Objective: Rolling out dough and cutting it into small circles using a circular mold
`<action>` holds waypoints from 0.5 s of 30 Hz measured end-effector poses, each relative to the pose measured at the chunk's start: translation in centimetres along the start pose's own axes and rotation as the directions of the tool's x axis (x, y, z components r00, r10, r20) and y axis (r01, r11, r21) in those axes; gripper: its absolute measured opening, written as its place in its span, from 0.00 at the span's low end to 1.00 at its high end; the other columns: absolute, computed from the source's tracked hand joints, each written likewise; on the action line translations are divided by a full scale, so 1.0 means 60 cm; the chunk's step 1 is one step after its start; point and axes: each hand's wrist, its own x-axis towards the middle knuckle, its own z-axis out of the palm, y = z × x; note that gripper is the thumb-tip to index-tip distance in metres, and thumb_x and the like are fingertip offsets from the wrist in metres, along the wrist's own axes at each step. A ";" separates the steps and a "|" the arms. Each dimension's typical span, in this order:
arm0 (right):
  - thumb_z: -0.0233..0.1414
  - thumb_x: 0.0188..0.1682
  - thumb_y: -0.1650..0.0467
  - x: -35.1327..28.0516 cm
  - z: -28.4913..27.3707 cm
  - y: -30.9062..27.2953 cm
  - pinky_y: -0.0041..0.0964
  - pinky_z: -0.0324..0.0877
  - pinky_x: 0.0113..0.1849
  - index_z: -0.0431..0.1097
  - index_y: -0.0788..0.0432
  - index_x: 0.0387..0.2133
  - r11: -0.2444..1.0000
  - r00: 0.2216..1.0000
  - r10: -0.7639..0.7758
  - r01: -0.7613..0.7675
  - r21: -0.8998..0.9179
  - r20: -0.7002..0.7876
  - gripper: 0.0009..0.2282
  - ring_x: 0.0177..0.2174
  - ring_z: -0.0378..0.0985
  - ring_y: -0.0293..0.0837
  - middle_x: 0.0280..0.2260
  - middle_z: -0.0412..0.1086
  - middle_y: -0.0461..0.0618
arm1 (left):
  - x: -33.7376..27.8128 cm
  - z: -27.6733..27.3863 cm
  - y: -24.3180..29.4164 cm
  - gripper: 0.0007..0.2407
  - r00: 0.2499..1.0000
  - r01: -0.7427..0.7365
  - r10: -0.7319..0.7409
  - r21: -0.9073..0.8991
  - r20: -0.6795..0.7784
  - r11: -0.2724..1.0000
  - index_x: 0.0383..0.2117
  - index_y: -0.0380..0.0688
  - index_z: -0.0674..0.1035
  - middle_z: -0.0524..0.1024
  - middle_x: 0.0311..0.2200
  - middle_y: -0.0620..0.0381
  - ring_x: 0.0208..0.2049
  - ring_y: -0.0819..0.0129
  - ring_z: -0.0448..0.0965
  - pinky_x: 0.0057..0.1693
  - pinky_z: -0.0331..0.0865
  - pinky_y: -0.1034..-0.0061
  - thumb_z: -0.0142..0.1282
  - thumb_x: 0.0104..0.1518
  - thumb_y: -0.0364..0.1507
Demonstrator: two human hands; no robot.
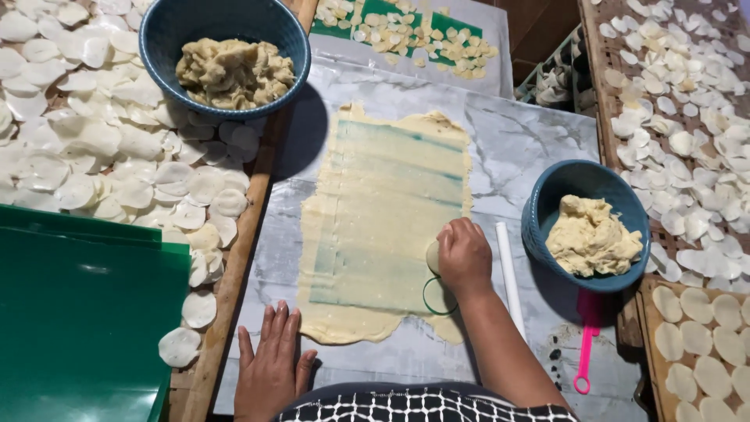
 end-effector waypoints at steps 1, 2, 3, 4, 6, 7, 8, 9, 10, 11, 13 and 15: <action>0.45 0.52 0.73 -0.012 -0.004 0.003 0.46 0.67 0.38 0.67 0.59 0.24 1.000 1.000 0.007 -0.007 -0.003 0.009 0.08 0.32 0.70 0.53 0.29 0.69 0.51 | -0.009 -0.002 0.003 0.33 1.000 0.002 -0.002 -0.003 0.011 1.000 0.69 0.44 0.59 0.55 0.72 0.49 0.75 0.55 0.50 0.72 0.38 0.39 0.48 0.58 0.46; 0.46 0.51 0.73 -0.010 -0.004 0.003 0.46 0.67 0.38 0.68 0.59 0.26 1.000 1.000 0.003 -0.003 -0.014 0.022 0.06 0.32 0.70 0.54 0.30 0.69 0.52 | -0.004 -0.002 0.001 0.33 1.000 -0.003 0.003 -0.003 0.004 1.000 0.69 0.44 0.59 0.55 0.72 0.49 0.75 0.55 0.49 0.72 0.38 0.40 0.48 0.58 0.45; 0.46 0.50 0.72 -0.007 -0.004 0.004 0.46 0.67 0.38 0.68 0.60 0.27 1.000 0.999 -0.001 0.001 -0.025 0.035 0.05 0.32 0.70 0.54 0.30 0.70 0.52 | 0.001 -0.002 0.000 0.33 1.000 -0.008 0.008 -0.004 -0.003 1.000 0.69 0.43 0.58 0.54 0.73 0.49 0.75 0.55 0.49 0.72 0.37 0.40 0.48 0.58 0.45; 0.46 0.50 0.72 0.000 -0.002 0.003 0.46 0.67 0.38 0.68 0.60 0.27 1.000 1.000 -0.005 0.005 -0.023 0.031 0.05 0.32 0.70 0.54 0.30 0.70 0.52 | 0.005 -0.002 -0.002 0.33 1.000 -0.008 0.008 -0.001 -0.009 1.000 0.69 0.43 0.58 0.54 0.73 0.49 0.75 0.55 0.49 0.72 0.37 0.40 0.48 0.58 0.45; 0.46 0.51 0.73 0.003 -0.001 0.003 0.46 0.67 0.38 0.68 0.60 0.26 1.000 1.000 0.010 -0.009 -0.012 0.013 0.06 0.33 0.71 0.53 0.30 0.70 0.51 | 0.004 -0.002 -0.001 0.33 1.000 -0.017 0.017 0.007 -0.007 1.000 0.69 0.44 0.58 0.54 0.73 0.49 0.75 0.55 0.48 0.73 0.35 0.41 0.48 0.58 0.46; 0.46 0.51 0.73 -0.007 -0.004 0.005 0.46 0.67 0.38 0.68 0.60 0.26 1.000 1.000 0.013 -0.013 -0.013 0.017 0.06 0.33 0.71 0.53 0.30 0.70 0.51 | -0.002 -0.001 0.001 0.33 1.000 -0.017 0.017 0.005 -0.002 1.000 0.69 0.44 0.58 0.54 0.73 0.49 0.75 0.55 0.48 0.73 0.35 0.41 0.48 0.58 0.46; 0.46 0.50 0.73 -0.008 -0.004 0.004 0.45 0.67 0.37 0.69 0.60 0.27 1.000 1.000 0.014 -0.014 -0.021 0.026 0.05 0.32 0.71 0.53 0.30 0.70 0.51 | -0.001 0.000 -0.001 0.33 1.000 -0.008 0.008 0.008 0.018 1.000 0.70 0.45 0.58 0.53 0.73 0.49 0.75 0.56 0.46 0.73 0.35 0.41 0.47 0.59 0.46; 0.47 0.49 0.73 -0.009 -0.005 0.003 0.45 0.68 0.37 0.69 0.60 0.28 0.999 0.999 0.016 -0.015 -0.028 0.035 0.04 0.32 0.71 0.52 0.30 0.70 0.51 | 0.000 0.001 -0.003 0.32 0.999 0.000 -0.001 0.011 0.037 1.000 0.70 0.45 0.57 0.52 0.73 0.49 0.76 0.56 0.45 0.72 0.35 0.40 0.46 0.59 0.46; 0.47 0.49 0.73 -0.005 -0.003 0.002 0.45 0.68 0.37 0.69 0.60 0.28 1.000 0.999 0.013 -0.012 -0.025 0.033 0.04 0.32 0.71 0.52 0.30 0.70 0.51 | 0.000 0.004 -0.005 0.32 0.999 0.000 -0.001 0.014 0.033 1.000 0.70 0.45 0.57 0.52 0.73 0.49 0.76 0.56 0.45 0.72 0.35 0.40 0.46 0.59 0.46; 0.46 0.50 0.73 -0.002 -0.002 0.002 0.45 0.67 0.37 0.68 0.60 0.27 0.999 0.999 0.019 -0.018 -0.032 0.033 0.05 0.32 0.71 0.52 0.29 0.70 0.52 | 0.000 0.007 -0.008 0.32 0.999 0.003 -0.004 0.035 0.034 0.999 0.70 0.47 0.57 0.52 0.74 0.51 0.76 0.57 0.45 0.73 0.34 0.41 0.45 0.60 0.47; 0.46 0.50 0.73 -0.004 -0.001 0.006 0.46 0.67 0.36 0.68 0.61 0.26 0.999 0.999 0.033 -0.032 -0.044 0.033 0.06 0.31 0.70 0.52 0.29 0.70 0.52 | -0.004 0.007 -0.007 0.32 0.999 -0.001 -0.001 0.051 0.040 0.999 0.70 0.49 0.57 0.51 0.74 0.53 0.76 0.59 0.45 0.73 0.34 0.43 0.44 0.60 0.48; 0.45 0.51 0.72 -0.002 0.002 0.013 0.48 0.66 0.39 0.68 0.60 0.29 1.000 0.999 -0.016 0.017 -0.026 0.043 0.06 0.32 0.70 0.55 0.31 0.70 0.53 | 0.000 0.000 -0.003 0.32 0.999 0.003 -0.005 0.040 0.044 0.999 0.69 0.47 0.58 0.52 0.73 0.52 0.76 0.59 0.45 0.74 0.31 0.43 0.45 0.60 0.47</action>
